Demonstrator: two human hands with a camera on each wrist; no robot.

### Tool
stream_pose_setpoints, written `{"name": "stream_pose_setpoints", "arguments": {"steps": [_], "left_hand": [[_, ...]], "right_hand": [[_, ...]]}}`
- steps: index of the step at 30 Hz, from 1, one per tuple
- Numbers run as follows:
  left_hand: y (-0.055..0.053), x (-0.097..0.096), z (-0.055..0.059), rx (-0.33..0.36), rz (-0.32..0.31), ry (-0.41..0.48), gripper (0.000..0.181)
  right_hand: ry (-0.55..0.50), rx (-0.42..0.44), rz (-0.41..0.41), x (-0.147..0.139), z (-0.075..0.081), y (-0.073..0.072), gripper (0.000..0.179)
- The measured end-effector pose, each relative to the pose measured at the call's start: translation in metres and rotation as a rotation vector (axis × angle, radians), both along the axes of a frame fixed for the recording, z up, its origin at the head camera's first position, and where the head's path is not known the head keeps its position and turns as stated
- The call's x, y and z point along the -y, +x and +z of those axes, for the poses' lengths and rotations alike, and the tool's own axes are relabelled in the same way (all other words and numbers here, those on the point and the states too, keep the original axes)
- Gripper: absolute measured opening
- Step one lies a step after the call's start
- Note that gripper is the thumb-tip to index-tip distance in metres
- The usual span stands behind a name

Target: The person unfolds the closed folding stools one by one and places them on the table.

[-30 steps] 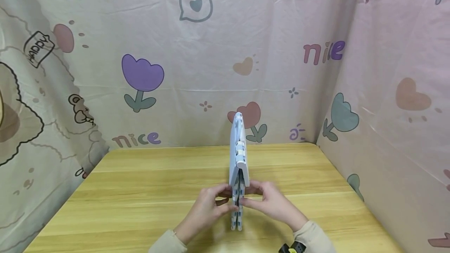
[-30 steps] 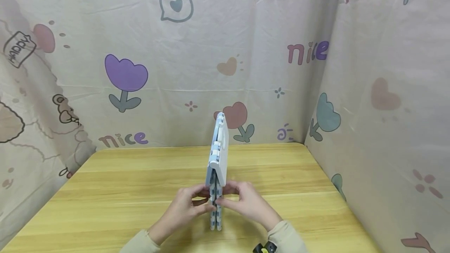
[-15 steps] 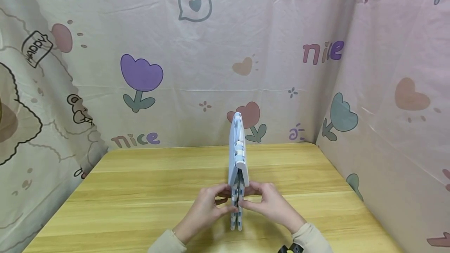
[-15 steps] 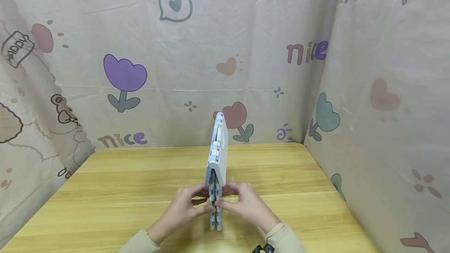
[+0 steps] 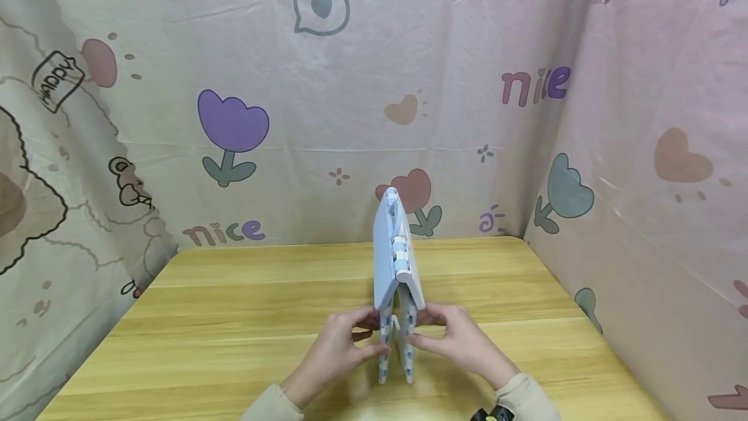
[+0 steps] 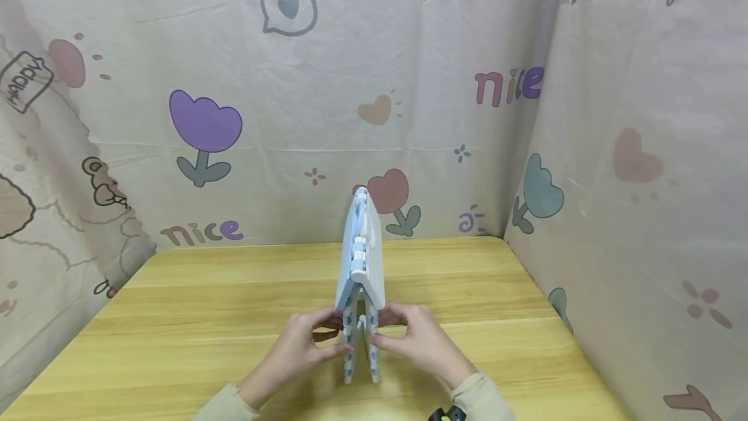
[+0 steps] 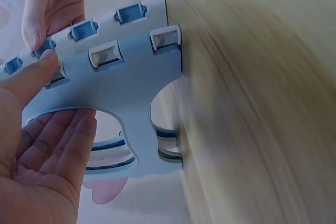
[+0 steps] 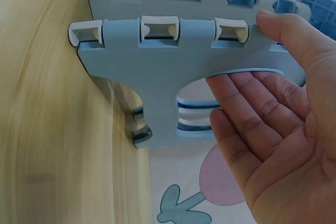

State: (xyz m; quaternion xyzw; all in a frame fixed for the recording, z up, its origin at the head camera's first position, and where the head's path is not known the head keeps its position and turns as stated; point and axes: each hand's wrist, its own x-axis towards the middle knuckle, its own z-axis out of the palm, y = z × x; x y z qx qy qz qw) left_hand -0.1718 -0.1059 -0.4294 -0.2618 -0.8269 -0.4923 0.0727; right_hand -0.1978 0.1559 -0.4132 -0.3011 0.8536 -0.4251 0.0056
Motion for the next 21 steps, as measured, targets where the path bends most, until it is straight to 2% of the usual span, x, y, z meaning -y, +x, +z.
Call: {"name": "stream_pose_setpoints", "arguments": {"steps": [12, 21], "left_hand": [[0.005, 0.016, 0.001, -0.033, 0.015, -0.018, 0.044], [0.009, 0.026, 0.002, -0.032, 0.007, -0.014, 0.046]], "right_hand": [[-0.004, -0.021, -0.001, -0.009, 0.000, 0.000, 0.041], [0.009, -0.028, 0.017, -0.015, 0.001, -0.001, 0.043]]}}
